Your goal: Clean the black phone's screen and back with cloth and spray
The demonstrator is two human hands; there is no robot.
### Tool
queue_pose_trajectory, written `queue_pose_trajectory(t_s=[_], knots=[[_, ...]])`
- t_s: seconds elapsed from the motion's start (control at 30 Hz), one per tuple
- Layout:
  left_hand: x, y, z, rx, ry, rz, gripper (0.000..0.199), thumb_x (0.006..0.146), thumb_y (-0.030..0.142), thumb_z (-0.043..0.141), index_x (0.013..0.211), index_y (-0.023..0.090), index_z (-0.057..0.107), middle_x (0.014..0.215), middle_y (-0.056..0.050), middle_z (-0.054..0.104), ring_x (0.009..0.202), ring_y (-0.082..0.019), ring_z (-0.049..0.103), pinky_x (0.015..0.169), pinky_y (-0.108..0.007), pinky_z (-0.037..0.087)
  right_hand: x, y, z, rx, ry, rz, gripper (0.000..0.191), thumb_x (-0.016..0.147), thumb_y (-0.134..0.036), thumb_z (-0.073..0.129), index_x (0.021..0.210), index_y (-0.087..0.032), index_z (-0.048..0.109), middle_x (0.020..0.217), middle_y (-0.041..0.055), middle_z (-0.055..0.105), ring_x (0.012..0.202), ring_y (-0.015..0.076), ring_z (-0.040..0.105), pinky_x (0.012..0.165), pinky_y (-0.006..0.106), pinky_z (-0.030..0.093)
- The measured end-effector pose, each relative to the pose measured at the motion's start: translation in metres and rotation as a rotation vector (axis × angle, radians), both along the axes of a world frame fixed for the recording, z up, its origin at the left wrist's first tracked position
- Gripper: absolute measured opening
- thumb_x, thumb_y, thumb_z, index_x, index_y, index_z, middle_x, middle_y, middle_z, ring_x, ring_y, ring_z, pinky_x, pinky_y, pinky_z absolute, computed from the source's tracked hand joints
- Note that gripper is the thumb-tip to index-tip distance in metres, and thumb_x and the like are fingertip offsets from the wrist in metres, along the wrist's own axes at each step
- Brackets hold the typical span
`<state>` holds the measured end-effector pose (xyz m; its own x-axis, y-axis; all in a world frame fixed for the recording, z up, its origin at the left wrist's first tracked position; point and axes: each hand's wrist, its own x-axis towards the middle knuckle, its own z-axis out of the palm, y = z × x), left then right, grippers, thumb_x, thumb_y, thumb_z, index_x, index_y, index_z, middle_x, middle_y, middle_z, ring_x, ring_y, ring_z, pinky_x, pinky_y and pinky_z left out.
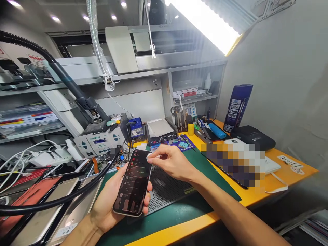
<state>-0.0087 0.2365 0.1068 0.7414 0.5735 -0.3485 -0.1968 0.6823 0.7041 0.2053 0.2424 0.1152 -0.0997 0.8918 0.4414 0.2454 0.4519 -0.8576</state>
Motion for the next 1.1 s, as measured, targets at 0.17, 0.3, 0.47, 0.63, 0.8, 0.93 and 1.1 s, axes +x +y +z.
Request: queue_pose_trajectory(t_s=[0.17,0.3,0.47,0.63,0.8,0.93,1.1], knots=[[-0.002,0.0,0.0,0.006,0.0,-0.025,0.077,0.093,0.07,0.033,0.096,0.003,0.072,0.078,-0.017,0.072,0.068,-0.026,0.07,0.067,-0.039,0.058,-0.001,0.001,-0.001,0.016,0.091,-0.031,0.017,0.084,-0.035,0.075,0.09,-0.02,0.08,0.085,0.0052,0.072,0.077,0.0171,0.063,0.067,0.029,0.049],[-0.002,0.0,0.0,-0.003,0.021,-0.023,0.08,0.092,0.071,0.032,0.097,0.001,0.071,0.079,-0.018,0.072,0.069,-0.026,0.07,0.067,-0.039,0.058,0.0,-0.002,-0.004,-0.01,0.058,0.068,0.018,0.083,-0.036,0.076,0.09,-0.02,0.081,0.085,0.0056,0.071,0.077,0.0168,0.062,0.067,0.029,0.049],[0.001,-0.003,0.003,0.007,0.003,-0.002,0.07,0.096,0.064,0.032,0.096,0.005,0.07,0.087,-0.015,0.071,0.068,-0.025,0.069,0.062,-0.041,0.059,0.008,0.009,0.002,-0.113,0.129,-0.038,0.027,0.08,-0.042,0.077,0.085,-0.015,0.079,0.071,0.0036,0.068,0.062,0.0137,0.055,0.058,0.028,0.044],[0.003,-0.004,0.008,0.003,-0.001,0.005,0.071,0.097,0.062,0.03,0.095,0.003,0.07,0.087,-0.017,0.071,0.068,-0.027,0.07,0.065,-0.043,0.059,0.018,0.016,0.01,-0.168,0.261,-0.04,0.03,0.075,-0.044,0.081,0.085,-0.016,0.074,0.069,-0.0001,0.065,0.06,0.012,0.055,0.059,0.027,0.045],[0.002,-0.003,0.009,0.031,-0.011,0.074,0.057,0.097,0.057,0.035,0.112,0.01,0.065,0.097,-0.015,0.073,0.069,-0.03,0.072,0.063,-0.045,0.059,0.012,0.005,0.002,-0.217,0.216,0.083,0.028,0.076,-0.041,0.081,0.086,-0.016,0.073,0.076,0.0023,0.069,0.063,0.0122,0.058,0.059,0.026,0.045],[0.001,0.001,0.006,0.042,-0.014,0.065,0.057,0.098,0.056,0.032,0.111,0.011,0.064,0.095,-0.014,0.072,0.066,-0.031,0.073,0.059,-0.042,0.058,0.001,0.007,-0.005,-0.201,0.164,0.046,0.032,0.077,-0.042,0.08,0.094,-0.016,0.072,0.078,0.0024,0.069,0.065,0.0133,0.058,0.058,0.026,0.046],[0.0,0.004,0.001,0.034,-0.021,0.055,0.057,0.097,0.057,0.032,0.111,0.011,0.063,0.093,-0.013,0.072,0.066,-0.032,0.074,0.058,-0.04,0.057,-0.008,0.008,-0.008,-0.186,0.151,-0.048,0.031,0.077,-0.043,0.08,0.089,-0.016,0.068,0.072,-0.0006,0.066,0.058,0.0116,0.055,0.056,0.026,0.045]])
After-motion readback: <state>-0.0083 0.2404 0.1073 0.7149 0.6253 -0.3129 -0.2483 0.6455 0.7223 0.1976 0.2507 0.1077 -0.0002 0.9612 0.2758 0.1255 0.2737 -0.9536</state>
